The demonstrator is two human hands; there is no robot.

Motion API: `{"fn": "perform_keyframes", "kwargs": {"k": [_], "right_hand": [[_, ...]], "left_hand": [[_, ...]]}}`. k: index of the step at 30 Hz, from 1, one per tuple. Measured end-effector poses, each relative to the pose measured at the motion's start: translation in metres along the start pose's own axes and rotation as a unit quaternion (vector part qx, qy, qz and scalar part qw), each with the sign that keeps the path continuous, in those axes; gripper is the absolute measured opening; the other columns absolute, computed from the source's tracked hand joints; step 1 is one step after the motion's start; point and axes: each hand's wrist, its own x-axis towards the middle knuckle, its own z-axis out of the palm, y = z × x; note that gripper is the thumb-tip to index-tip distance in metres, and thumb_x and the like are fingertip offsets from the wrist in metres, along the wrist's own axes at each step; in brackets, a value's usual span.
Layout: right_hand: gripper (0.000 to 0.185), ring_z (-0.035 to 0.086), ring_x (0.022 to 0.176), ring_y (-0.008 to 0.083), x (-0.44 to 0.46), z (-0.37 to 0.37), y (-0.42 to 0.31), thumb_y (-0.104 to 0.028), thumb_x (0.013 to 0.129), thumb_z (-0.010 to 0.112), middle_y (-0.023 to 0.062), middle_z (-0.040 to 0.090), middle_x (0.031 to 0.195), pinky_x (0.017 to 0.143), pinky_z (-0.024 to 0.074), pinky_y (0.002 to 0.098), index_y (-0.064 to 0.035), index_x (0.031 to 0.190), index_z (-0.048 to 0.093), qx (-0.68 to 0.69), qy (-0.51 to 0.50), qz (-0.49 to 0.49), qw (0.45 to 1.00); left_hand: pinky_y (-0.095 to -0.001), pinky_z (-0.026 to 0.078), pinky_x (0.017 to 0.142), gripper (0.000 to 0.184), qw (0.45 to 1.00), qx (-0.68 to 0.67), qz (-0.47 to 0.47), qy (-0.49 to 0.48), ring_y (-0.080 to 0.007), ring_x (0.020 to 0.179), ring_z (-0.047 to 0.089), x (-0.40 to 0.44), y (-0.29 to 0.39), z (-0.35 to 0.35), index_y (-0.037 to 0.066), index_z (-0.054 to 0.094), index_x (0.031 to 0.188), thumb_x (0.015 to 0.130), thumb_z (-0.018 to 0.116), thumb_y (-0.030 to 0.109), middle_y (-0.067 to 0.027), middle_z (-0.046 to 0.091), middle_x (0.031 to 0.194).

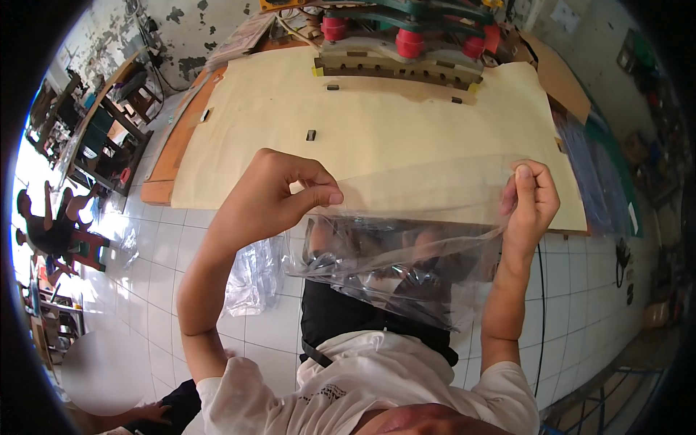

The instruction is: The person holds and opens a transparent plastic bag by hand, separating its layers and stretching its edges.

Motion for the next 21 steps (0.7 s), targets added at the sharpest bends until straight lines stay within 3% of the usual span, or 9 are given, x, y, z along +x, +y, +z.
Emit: {"fn": "perform_keyframes", "kwargs": {"k": [5,10,15,18,21], "right_hand": [[0.02,0.036,0.045,0.0035,0.002,-0.003,0.005,-0.016,0.095,0.053,-0.0017,0.046,0.057,0.041,0.0267,0.0188,0.0002,0.085,0.058,0.005,0.017,-0.005,1.0],[0.019,0.035,0.045,0.003,0.005,-0.012,0.009,-0.016,0.095,0.053,-0.0024,0.045,0.057,0.041,0.0258,0.0184,-0.0002,0.085,0.058,0.001,0.067,-0.007,0.998],[0.02,0.034,0.046,0.0029,0.004,-0.018,0.013,-0.017,0.095,0.053,-0.0027,0.045,0.057,0.042,0.0252,0.0178,-0.0009,0.085,0.058,0.001,0.061,-0.018,0.998],[0.02,0.034,0.046,0.0031,0.004,-0.015,0.011,-0.018,0.095,0.053,-0.0026,0.045,0.057,0.042,0.0256,0.0179,-0.0011,0.084,0.058,0.0,0.057,-0.007,0.998],[0.021,0.035,0.046,0.003,0.007,-0.01,0.015,-0.018,0.095,0.053,-0.0024,0.045,0.058,0.042,0.0259,0.0181,-0.0012,0.084,0.057,-0.007,0.056,0.005,0.998]], "left_hand": [[-0.0252,0.05,0.072,0.011,0.999,-0.027,-0.021,0.012,-0.0111,0.074,0.064,0.003,-0.004,0.002,-0.002,0.07,0.083,0.081,0.072,0.009,-0.0076,0.07,0.078],[-0.0257,0.048,0.076,0.014,0.975,-0.213,-0.057,-0.025,-0.0132,0.084,0.062,-0.005,-0.014,0.0,-0.004,0.068,0.089,0.082,0.07,0.008,-0.009,0.068,0.087],[-0.0252,0.048,0.075,0.016,0.979,-0.196,-0.05,0.015,-0.0113,0.076,0.063,-0.018,-0.013,0.013,-0.004,0.07,0.086,0.083,0.068,0.012,-0.0071,0.07,0.078],[-0.025,0.048,0.073,0.016,0.977,-0.187,-0.042,0.092,-0.0105,0.075,0.063,-0.016,-0.015,0.019,-0.004,0.07,0.086,0.083,0.068,0.012,-0.007,0.07,0.077],[-0.0272,0.05,0.073,0.015,0.976,-0.185,-0.053,0.101,-0.0152,0.078,0.065,-0.009,-0.022,0.017,-0.006,0.067,0.085,0.086,0.067,0.009,-0.0105,0.069,0.08]]}}
